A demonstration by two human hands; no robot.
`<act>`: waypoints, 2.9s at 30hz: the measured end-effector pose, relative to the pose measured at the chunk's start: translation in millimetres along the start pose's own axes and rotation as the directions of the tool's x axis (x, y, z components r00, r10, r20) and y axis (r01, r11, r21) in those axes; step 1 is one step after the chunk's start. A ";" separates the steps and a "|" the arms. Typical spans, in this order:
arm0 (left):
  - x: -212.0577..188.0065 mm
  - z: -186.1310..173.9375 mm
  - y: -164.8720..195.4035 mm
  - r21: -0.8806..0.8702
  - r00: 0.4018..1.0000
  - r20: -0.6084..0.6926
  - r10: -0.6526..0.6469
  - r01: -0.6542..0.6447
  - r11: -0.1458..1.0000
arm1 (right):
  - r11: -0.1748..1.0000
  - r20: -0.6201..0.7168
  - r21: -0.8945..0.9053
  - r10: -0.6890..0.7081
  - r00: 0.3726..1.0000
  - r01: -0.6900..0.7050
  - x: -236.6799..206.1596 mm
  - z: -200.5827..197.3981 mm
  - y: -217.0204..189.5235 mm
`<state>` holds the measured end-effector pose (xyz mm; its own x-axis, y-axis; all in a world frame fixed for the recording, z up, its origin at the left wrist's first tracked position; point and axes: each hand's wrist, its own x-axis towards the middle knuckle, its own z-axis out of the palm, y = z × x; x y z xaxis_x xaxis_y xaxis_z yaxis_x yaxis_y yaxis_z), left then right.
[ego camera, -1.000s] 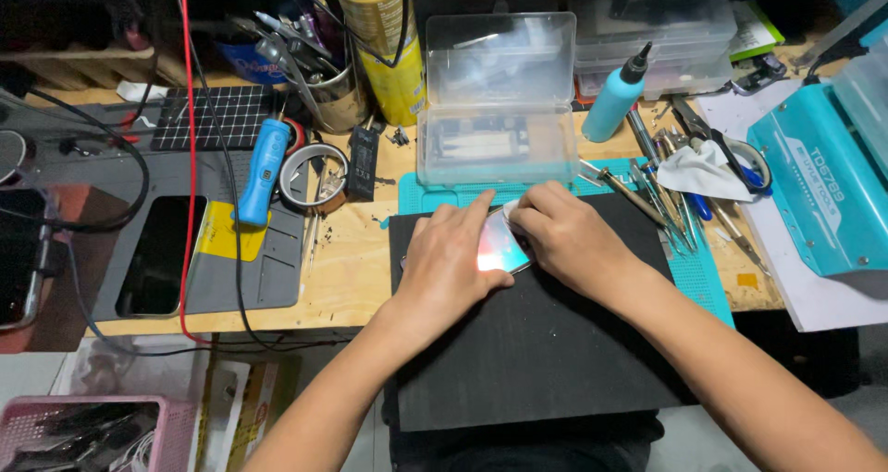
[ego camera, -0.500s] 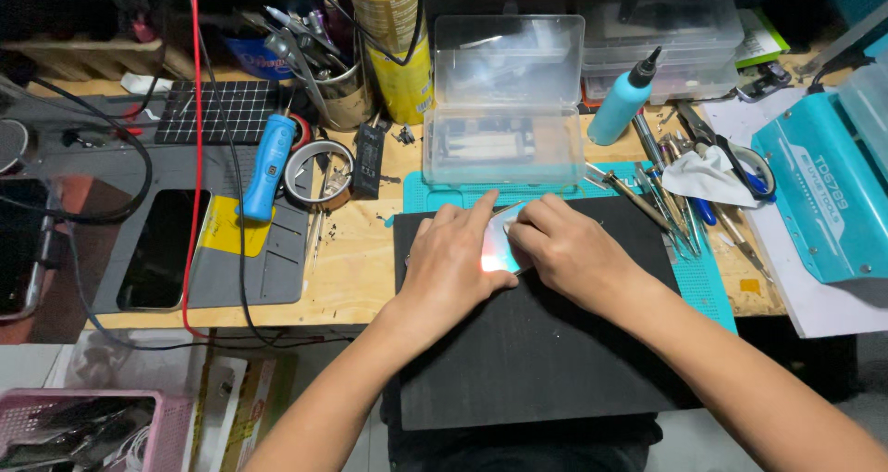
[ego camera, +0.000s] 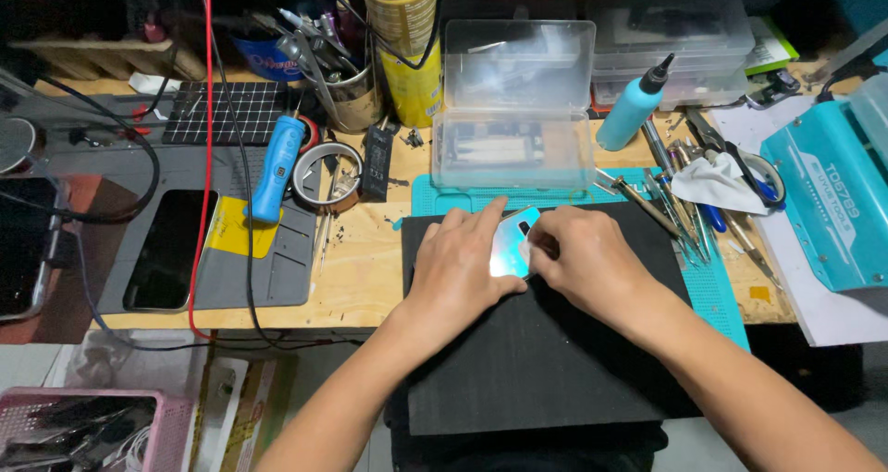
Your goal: The person pries open the back cover of a smartphone on a repair mat, removes the battery and internal components, and sets parts into a plastic container. They then wipe the phone body and back cover with cleaning wipes, reattach the back cover, and wipe down the assembled phone and small parts on the bench.
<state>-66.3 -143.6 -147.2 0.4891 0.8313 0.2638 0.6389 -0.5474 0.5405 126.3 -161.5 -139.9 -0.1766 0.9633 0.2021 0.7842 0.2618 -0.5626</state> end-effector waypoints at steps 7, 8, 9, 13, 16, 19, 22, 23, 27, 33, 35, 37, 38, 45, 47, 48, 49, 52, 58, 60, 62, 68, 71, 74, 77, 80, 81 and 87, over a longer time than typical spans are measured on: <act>-5.5 -0.4 0.8 0.008 1.000 -0.016 -0.002 0.002 1.000 | 0.998 0.027 -0.019 0.059 0.998 -0.058 27.3 8.2 -4.8; -5.6 -0.4 1.6 0.011 1.000 -0.019 -0.004 0.004 1.000 | 0.998 0.005 -0.023 0.052 0.999 -0.052 29.7 9.9 -6.2; -5.6 -0.5 2.3 0.014 1.000 -0.023 -0.007 0.007 1.000 | 0.999 -0.017 -0.027 0.043 0.999 -0.044 30.4 10.8 -7.4; -5.1 -2.1 3.1 0.008 0.999 -0.011 -0.032 0.033 0.999 | 0.997 -0.069 -0.045 -0.066 0.995 0.063 13.6 8.5 -9.2; -2.4 -3.5 -0.9 0.009 1.000 -0.018 -0.018 0.018 1.000 | 0.997 -0.001 -0.077 -0.031 1.000 0.031 0.4 5.2 -6.3; -1.5 -2.5 -3.5 0.006 1.000 -0.021 -0.009 0.010 1.000 | 0.997 0.008 -0.079 -0.022 1.000 0.022 9.0 10.0 -2.3; -2.1 -1.9 -2.2 -0.004 0.999 0.006 -0.039 0.039 0.999 | 0.993 -0.043 -0.107 -0.054 0.998 0.049 36.2 21.2 -0.3; -2.4 -2.9 -1.4 -0.007 0.998 0.016 -0.054 0.054 0.999 | 0.993 -0.045 -0.118 -0.036 0.998 0.031 44.0 23.8 -0.5; -11.3 -12.4 4.6 -0.025 0.999 -0.038 -0.007 0.006 1.000 | 0.978 -0.068 -0.188 -0.108 0.992 0.094 44.4 22.9 -2.2; -47.8 -33.8 2.9 0.063 0.996 -0.094 0.000 0.006 0.998 | 0.953 -0.102 -0.104 -0.295 0.950 0.285 21.6 16.1 -1.3; -55.5 -36.0 1.2 0.071 0.995 -0.097 -0.035 0.042 0.997 | 0.946 -0.101 -0.115 -0.314 0.944 0.302 22.4 20.0 -4.7; -55.3 -35.2 -1.1 0.035 0.992 -0.123 -0.022 0.026 0.999 | 0.926 -0.102 -0.097 -0.375 0.921 0.366 22.5 23.9 -10.7; -55.1 -34.9 -2.4 0.015 0.991 -0.134 -0.016 0.018 1.000 | 0.906 -0.101 -0.073 -0.423 0.901 0.417 19.6 26.8 -16.2; -51.7 -33.5 -11.2 -0.051 0.989 -0.143 0.037 -0.045 0.998 | 0.922 -0.005 0.011 -0.388 0.922 0.388 -3.7 2.2 -9.0; -42.3 -28.3 -11.9 -0.091 0.988 -0.133 0.077 -0.089 0.992 | 0.954 -0.131 -0.035 -0.299 0.945 0.296 -4.6 -10.8 7.7; -35.7 -23.0 -10.4 -0.113 0.986 -0.125 0.112 -0.127 0.985 | 0.965 -0.138 -0.066 -0.260 0.956 0.254 -6.3 -15.7 15.8; -25.9 -16.2 -8.2 -0.134 0.981 -0.120 0.151 -0.167 0.977 | 0.972 -0.149 -0.097 -0.225 0.963 0.212 -7.1 -20.0 23.7; -3.1 6.4 2.4 -0.176 0.970 -0.099 0.220 -0.235 0.956 | 0.971 -0.168 -0.226 -0.119 0.979 0.079 -12.3 -27.4 42.7; 3.6 17.5 2.5 -0.271 0.980 -0.095 0.175 -0.194 0.943 | 0.951 -0.225 -0.301 -0.135 0.965 0.063 -5.0 -17.3 46.4; -2.0 16.0 0.3 -0.268 0.984 -0.097 0.147 -0.168 0.949 | 0.957 -0.215 -0.270 -0.163 0.963 0.102 -2.9 -2.3 31.1; -3.8 14.1 -3.1 -0.217 0.985 -0.120 0.120 -0.144 0.966 | 0.966 -0.180 -0.172 -0.224 0.958 0.194 -5.0 15.6 9.7; -6.5 9.9 -12.2 -0.163 0.982 -0.102 0.159 -0.175 0.971 | 0.940 -0.040 0.000 -0.341 0.939 0.341 -25.2 12.7 -10.1; -7.6 8.6 -13.9 -0.195 0.983 -0.098 0.158 -0.175 0.965 | 0.946 -0.041 -0.061 -0.321 0.946 0.318 -2.1 9.4 1.8; -8.1 8.7 -14.5 -0.213 0.991 -0.089 0.104 -0.121 0.969 | 0.945 -0.060 -0.095 -0.320 0.946 0.313 14.5 11.9 7.0; -7.0 9.9 -16.3 -0.224 0.986 -0.097 0.136 -0.155 0.962 | 0.932 -0.041 -0.061 -0.361 0.932 0.358 3.9 10.2 2.2; -7.6 10.6 -18.3 -0.203 0.985 -0.104 0.134 -0.153 0.967 | 0.922 -0.009 -0.061 -0.384 0.923 0.383 -25.1 0.2 -5.2; -8.3 10.8 -18.3 -0.206 0.986 -0.102 0.133 -0.152 0.967 | 0.920 -0.003 -0.071 -0.388 0.922 0.386 -26.7 -2.0 -6.2; -10.6 10.0 -13.8 -0.186 0.979 -0.131 0.154 -0.177 0.967 | 0.903 -0.058 -0.133 -0.419 0.906 0.409 12.7 7.6 -3.2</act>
<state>-74.3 -145.8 -165.4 0.4992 0.7426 0.4465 0.4207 -0.6581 0.6244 117.0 -149.7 -141.6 -0.4544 0.7598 0.4651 0.7146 0.6226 -0.3189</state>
